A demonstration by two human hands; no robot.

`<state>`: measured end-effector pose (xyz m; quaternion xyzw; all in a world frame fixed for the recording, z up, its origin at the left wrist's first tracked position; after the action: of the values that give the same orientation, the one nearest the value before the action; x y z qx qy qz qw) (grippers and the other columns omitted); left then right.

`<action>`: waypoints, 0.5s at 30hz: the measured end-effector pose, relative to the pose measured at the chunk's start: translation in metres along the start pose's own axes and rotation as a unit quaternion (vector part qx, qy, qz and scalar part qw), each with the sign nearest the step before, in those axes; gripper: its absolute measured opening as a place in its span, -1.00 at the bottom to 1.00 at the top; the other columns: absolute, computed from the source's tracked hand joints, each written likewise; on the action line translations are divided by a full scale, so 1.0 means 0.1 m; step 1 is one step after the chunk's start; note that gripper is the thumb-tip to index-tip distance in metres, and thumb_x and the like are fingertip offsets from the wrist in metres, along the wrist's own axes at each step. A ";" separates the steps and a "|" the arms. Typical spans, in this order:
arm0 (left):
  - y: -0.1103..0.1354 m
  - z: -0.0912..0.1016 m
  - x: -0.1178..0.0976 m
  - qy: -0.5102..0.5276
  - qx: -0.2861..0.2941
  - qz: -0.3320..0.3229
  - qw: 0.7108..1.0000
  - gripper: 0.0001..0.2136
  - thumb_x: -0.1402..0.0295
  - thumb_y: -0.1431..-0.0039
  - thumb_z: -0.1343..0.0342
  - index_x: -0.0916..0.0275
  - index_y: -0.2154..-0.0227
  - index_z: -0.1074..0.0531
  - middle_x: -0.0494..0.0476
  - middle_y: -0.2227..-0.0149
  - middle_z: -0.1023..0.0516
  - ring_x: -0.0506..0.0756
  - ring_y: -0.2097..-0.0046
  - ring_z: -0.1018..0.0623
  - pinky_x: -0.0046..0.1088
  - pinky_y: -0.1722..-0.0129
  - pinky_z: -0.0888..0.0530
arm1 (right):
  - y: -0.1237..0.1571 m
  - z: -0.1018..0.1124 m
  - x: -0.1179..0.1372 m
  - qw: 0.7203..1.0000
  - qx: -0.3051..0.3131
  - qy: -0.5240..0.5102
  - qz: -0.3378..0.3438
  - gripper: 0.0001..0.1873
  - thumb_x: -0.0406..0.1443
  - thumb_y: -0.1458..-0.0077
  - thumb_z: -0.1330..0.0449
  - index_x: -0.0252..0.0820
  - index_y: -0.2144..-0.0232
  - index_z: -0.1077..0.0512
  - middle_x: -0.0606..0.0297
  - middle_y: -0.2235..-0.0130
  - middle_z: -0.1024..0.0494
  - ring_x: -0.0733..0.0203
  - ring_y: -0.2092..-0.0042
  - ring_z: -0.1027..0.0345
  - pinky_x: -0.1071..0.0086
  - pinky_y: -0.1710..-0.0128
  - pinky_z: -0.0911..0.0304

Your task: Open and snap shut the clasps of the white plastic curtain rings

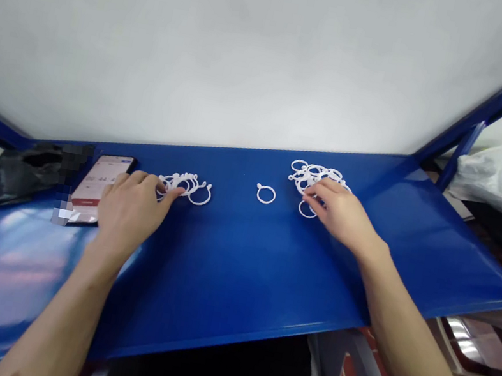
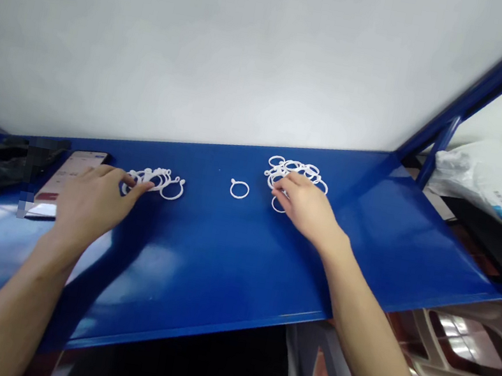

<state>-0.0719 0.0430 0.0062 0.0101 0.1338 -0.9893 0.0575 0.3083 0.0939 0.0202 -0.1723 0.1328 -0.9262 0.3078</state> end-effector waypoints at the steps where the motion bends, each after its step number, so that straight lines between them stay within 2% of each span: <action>1: 0.00 0.00 -0.02 0.014 -0.012 0.000 1.000 -0.54 -0.06 -0.31 0.07 0.25 0.18 -0.50 0.40 0.13 -0.54 0.43 -0.01 -0.48 0.00 0.04 -0.40 | 0.01 0.05 -0.06 1.000 -0.002 0.006 -0.020 -0.80 -0.26 -0.33 -0.10 -0.18 0.19 -0.52 0.14 0.17 -0.55 0.09 0.16 -0.45 0.22 0.17 -0.37; 4: 0.03 -0.07 -0.11 0.060 -0.019 -0.050 0.997 -0.51 0.01 -0.33 0.05 0.28 -0.09 -0.39 0.41 -0.09 -0.48 0.41 -0.13 -0.44 -0.01 -0.06 -0.41 | 0.04 0.16 -0.20 0.999 0.031 -0.008 -0.042 -0.82 -0.24 -0.29 -0.13 -0.14 0.25 -0.54 0.19 0.20 -0.57 0.11 0.17 -0.46 0.22 0.16 -0.37; 7: 0.09 -0.20 -0.19 0.056 0.030 -0.120 0.991 -0.46 0.06 -0.36 0.06 0.24 -0.28 -0.25 0.37 -0.31 -0.29 0.43 -0.28 -0.32 0.03 -0.18 -0.37 | 0.06 0.19 -0.23 0.997 0.064 -0.029 -0.020 -0.81 -0.24 -0.27 -0.15 -0.12 0.27 -0.57 0.21 0.20 -0.58 0.10 0.13 -0.46 0.21 0.09 -0.37; 9: 0.11 -0.27 -0.21 0.040 0.047 -0.143 0.988 -0.45 0.08 -0.36 0.04 0.23 -0.31 -0.23 0.37 -0.35 -0.23 0.46 -0.32 -0.26 0.09 -0.22 -0.32 | 0.07 0.16 -0.21 0.995 0.094 -0.028 -0.005 -0.82 -0.25 -0.25 -0.16 -0.11 0.28 -0.58 0.22 0.18 -0.59 0.10 0.10 -0.45 0.20 0.06 -0.36; 11: 0.12 -0.29 -0.22 0.037 0.045 -0.146 0.988 -0.48 0.13 -0.37 0.04 0.23 -0.30 -0.26 0.36 -0.35 -0.24 0.47 -0.32 -0.26 0.11 -0.22 -0.32 | 0.07 0.12 -0.18 0.991 0.132 -0.018 -0.003 -0.84 -0.27 -0.23 -0.19 -0.12 0.28 -0.59 0.23 0.16 -0.59 0.09 0.09 -0.45 0.19 0.06 -0.36; 15: 0.10 -0.24 -0.23 0.046 0.009 -0.129 0.991 -0.61 0.24 -0.40 0.08 0.17 -0.18 -0.43 0.26 -0.23 -0.43 0.39 -0.20 -0.42 0.00 -0.08 -0.46 | 0.09 0.04 -0.12 0.985 0.171 0.000 -0.016 -0.89 -0.29 -0.19 -0.23 -0.13 0.29 -0.58 0.23 0.16 -0.57 0.07 0.09 -0.44 0.20 0.12 -0.37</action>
<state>-0.0476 0.0424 -0.0187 0.0385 0.1280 -0.9880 -0.0771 0.3240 0.0941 0.0182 -0.1191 -0.0303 -0.9400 0.3183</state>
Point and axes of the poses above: each hand's wrist, its own y-axis away from the middle knuckle, its own z-axis out of the back of the hand, x = y × z, the point moved 1 cm from there along -y, towards the middle knuckle
